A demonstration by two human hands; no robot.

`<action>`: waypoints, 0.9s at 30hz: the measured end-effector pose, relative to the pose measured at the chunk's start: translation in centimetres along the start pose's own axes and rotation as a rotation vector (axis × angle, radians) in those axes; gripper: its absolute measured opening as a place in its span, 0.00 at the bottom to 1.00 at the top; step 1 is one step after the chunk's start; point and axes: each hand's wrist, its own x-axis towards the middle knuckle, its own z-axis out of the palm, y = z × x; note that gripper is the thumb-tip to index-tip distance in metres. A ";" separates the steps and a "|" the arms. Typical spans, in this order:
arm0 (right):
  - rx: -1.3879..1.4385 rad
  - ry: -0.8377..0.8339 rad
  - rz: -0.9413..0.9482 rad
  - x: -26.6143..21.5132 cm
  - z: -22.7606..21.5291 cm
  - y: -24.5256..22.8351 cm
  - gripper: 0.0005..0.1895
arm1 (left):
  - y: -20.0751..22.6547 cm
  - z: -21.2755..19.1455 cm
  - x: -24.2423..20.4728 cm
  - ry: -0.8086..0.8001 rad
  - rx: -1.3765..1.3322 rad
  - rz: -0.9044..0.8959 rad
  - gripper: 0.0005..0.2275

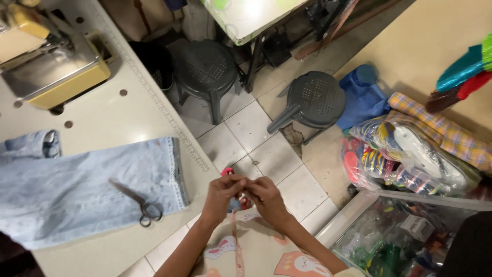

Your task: The person measures the hem of a pair of light blue jeans using a measuring tape and marks it with a small orange object. They then pick up a pair of scissors and cut a slit into the leg of the jeans.

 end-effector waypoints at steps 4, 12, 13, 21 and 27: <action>-0.110 -0.126 -0.193 5.4 -2.4 0.1 0.05 | 1.9 0.5 1.8 0.154 0.477 0.132 0.04; 0.170 -0.230 0.146 16.1 -2.9 5.0 0.03 | 5.1 1.4 10.2 -0.056 0.140 0.003 0.06; 0.171 -0.248 0.141 17.3 -2.7 4.3 0.03 | 5.5 1.4 10.7 -0.041 0.129 0.004 0.06; 0.324 -0.299 0.166 24.7 2.4 3.6 0.04 | 7.4 -0.2 13.7 0.456 -0.309 0.131 0.05; 0.221 -0.453 -0.124 28.2 6.8 4.8 0.06 | 7.9 -2.0 15.2 0.790 -0.045 0.185 0.06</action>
